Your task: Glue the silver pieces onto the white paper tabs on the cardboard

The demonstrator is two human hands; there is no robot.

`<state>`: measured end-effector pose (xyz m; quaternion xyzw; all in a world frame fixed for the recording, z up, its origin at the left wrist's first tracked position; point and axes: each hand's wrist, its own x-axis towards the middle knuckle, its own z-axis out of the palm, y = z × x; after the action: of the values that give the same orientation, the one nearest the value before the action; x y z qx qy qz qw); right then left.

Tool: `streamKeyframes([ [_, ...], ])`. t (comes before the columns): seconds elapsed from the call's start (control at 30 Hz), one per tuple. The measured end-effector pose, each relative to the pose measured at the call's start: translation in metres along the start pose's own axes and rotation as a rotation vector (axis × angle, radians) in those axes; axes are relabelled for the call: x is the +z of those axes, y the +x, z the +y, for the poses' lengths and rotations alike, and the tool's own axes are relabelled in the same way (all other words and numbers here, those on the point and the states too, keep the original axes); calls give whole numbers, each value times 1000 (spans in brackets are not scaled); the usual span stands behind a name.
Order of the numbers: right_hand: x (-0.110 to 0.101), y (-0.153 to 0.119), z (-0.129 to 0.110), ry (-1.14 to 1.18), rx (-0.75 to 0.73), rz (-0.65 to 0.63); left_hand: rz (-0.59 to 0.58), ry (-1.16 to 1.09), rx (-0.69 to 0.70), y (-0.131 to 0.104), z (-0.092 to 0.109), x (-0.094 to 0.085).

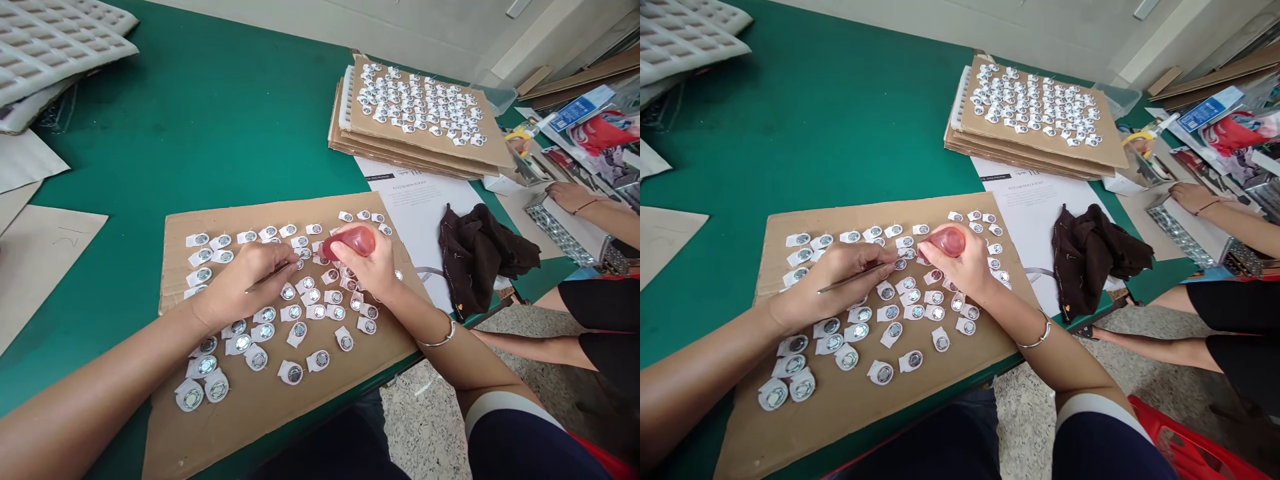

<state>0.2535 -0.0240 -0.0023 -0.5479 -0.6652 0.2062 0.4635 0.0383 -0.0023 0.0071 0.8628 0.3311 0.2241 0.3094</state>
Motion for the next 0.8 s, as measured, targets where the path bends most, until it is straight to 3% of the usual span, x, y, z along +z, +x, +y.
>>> streamKeyframes([
  [0.13, 1, 1, 3, 67, 93, 10, -28, -117, -122, 1, -1, -1],
  [0.43, 2, 2, 7, 288, 329, 43, 0, -168, -204, -1, -16, 3],
  [0.57, 3, 1, 12, 373, 331, 85, -15, -190, -238, -2, -21, 5],
  [0.8, 3, 0, 7, 277, 339, 4, -23, -228, -204, -3, -21, 5],
])
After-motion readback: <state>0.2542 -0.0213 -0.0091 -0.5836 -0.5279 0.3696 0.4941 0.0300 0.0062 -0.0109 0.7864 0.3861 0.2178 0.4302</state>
